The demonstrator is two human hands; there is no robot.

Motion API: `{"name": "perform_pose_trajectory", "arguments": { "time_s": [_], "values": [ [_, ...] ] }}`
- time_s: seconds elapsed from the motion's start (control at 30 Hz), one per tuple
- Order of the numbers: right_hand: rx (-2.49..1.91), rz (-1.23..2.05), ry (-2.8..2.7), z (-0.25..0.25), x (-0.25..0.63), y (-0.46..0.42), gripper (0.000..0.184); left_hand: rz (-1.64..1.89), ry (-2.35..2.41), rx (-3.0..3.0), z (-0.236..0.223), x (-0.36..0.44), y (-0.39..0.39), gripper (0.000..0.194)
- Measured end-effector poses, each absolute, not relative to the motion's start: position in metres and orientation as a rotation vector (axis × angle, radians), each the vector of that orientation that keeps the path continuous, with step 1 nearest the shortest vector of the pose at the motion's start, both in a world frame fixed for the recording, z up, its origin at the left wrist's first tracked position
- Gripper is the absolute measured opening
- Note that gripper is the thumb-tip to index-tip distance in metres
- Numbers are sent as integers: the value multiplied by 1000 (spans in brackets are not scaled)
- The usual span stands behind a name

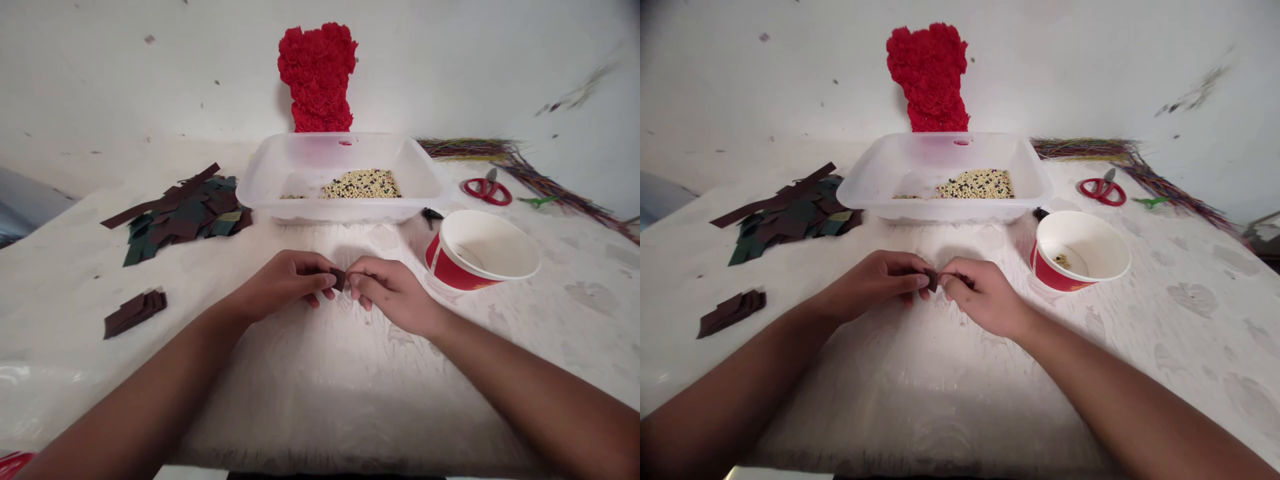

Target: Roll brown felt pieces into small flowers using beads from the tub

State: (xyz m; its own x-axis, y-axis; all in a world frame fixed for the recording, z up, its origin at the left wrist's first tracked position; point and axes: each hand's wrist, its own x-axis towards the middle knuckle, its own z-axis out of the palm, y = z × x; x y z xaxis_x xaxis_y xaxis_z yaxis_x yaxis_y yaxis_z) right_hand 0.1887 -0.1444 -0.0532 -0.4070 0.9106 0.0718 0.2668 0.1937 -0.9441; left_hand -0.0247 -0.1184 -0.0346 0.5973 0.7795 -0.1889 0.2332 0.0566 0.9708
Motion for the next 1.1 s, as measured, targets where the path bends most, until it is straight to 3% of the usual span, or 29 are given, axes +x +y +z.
{"name": "perform_pose_trajectory", "arguments": {
  "time_s": [0.23, 1.1],
  "values": [
    [-1127, 1155, -1872, -54, 187, -145, 24, 460, 905, 1518, -34, -21, -119, 10],
    [-1133, 1201, -1815, -53, 186, -145, 19, 487, 1053, 1537, -28, -18, -122, 25]
  ]
}}
